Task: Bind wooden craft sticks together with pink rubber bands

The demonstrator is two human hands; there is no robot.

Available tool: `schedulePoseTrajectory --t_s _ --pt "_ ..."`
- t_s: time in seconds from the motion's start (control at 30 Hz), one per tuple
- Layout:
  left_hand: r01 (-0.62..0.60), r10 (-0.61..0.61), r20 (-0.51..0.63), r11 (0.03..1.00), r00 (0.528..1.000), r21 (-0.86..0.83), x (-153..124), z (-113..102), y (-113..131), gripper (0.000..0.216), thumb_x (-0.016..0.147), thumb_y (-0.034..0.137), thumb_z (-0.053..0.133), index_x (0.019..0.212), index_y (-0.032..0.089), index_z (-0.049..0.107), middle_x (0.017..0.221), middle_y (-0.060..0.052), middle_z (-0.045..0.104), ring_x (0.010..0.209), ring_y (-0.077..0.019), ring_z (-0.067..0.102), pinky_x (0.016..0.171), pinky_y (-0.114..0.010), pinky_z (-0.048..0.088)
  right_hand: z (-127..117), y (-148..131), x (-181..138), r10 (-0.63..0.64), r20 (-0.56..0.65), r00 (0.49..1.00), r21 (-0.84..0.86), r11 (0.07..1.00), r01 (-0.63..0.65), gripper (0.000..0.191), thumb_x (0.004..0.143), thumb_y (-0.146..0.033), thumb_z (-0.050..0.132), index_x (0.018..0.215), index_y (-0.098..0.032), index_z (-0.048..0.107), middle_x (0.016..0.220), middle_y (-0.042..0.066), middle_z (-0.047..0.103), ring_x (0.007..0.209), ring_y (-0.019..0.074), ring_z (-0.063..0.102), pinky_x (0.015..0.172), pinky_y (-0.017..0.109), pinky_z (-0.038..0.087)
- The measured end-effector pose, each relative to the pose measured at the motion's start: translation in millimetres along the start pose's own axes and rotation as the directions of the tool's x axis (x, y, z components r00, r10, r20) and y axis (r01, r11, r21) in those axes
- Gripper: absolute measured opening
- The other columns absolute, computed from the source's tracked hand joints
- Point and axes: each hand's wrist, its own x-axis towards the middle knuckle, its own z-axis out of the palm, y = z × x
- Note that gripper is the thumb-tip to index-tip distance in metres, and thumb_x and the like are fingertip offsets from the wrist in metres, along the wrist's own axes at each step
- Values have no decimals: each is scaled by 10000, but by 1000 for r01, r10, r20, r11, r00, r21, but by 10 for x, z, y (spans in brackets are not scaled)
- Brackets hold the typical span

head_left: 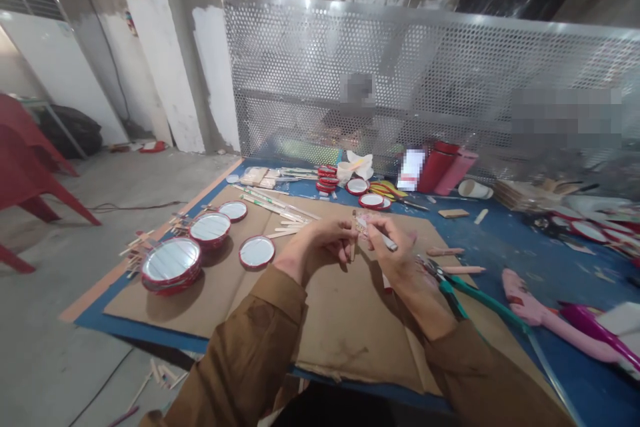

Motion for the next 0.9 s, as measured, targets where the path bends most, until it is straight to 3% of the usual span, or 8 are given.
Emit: schedulePoseTrajectory --t_s 0.43,0.9 --pt "-12 12 3 1000 1000 -18 -10 7 -9 203 1041 238 432 899 161 555 619 -48 683 486 -168 675 593 -327 612 11 25 23 -9 14 1000 -16 1000 10 287 926 -476 526 924 -231 676 664 9 664 764 236 683 942 418 496" --pt "-15 15 -8 1000 1000 -16 -41 18 1 190 1043 270 484 900 163 550 624 -41 686 488 -155 669 585 -305 605 28 32 27 -2 33 999 21 1000 2 297 922 -511 539 919 -246 674 669 11 656 724 227 658 784 369 523"
